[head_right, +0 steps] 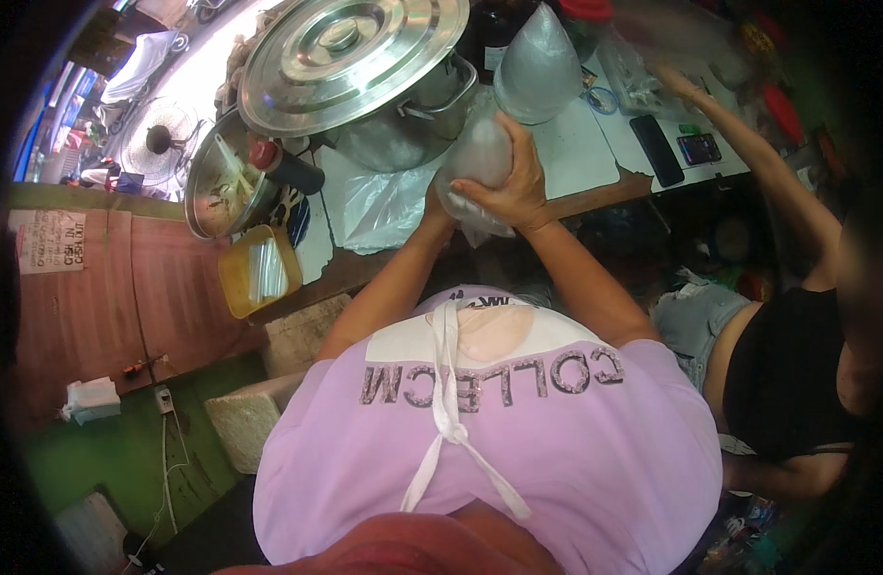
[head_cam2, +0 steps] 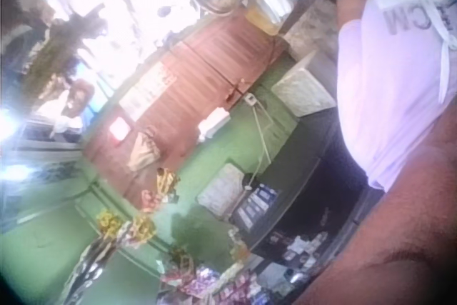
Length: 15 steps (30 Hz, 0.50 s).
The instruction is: The person repeatedly scoops food from a large metal pot into small plastic bags, ties each bag, and places it on the counter. A coworker is visible in the background handling other items.
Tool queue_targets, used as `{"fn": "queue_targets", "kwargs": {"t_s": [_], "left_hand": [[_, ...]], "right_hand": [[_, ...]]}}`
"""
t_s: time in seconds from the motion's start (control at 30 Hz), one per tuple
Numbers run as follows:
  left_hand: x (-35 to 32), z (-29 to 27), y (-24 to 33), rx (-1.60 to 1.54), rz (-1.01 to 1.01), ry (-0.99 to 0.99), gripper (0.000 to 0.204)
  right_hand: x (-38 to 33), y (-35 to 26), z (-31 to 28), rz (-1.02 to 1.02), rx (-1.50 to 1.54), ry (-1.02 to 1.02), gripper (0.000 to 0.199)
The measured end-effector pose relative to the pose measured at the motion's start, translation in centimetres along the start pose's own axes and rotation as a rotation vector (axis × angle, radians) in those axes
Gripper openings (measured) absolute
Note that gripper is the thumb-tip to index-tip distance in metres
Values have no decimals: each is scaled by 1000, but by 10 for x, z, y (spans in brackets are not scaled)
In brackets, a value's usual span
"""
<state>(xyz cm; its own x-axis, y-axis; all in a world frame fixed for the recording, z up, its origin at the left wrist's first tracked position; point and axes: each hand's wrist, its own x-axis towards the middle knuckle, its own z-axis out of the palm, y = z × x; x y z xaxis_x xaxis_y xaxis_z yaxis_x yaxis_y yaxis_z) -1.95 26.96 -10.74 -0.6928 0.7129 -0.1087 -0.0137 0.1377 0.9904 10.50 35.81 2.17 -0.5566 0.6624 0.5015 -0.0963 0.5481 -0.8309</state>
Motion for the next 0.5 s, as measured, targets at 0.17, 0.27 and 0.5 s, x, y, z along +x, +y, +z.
{"fn": "queue_targets", "kwargs": {"t_s": [0.17,0.27,0.5], "left_hand": [[2,2,14,118,-132,87,24],[0,-5,27,190,-164,-8,30],[-38,-35,64,-392,-159,34,42]], "right_hand": [[-43,59,15,362,-14,-27,95],[-57,92,4,312,-103,-133,87],[-90,86,-20,351,-84,-6,60]]}}
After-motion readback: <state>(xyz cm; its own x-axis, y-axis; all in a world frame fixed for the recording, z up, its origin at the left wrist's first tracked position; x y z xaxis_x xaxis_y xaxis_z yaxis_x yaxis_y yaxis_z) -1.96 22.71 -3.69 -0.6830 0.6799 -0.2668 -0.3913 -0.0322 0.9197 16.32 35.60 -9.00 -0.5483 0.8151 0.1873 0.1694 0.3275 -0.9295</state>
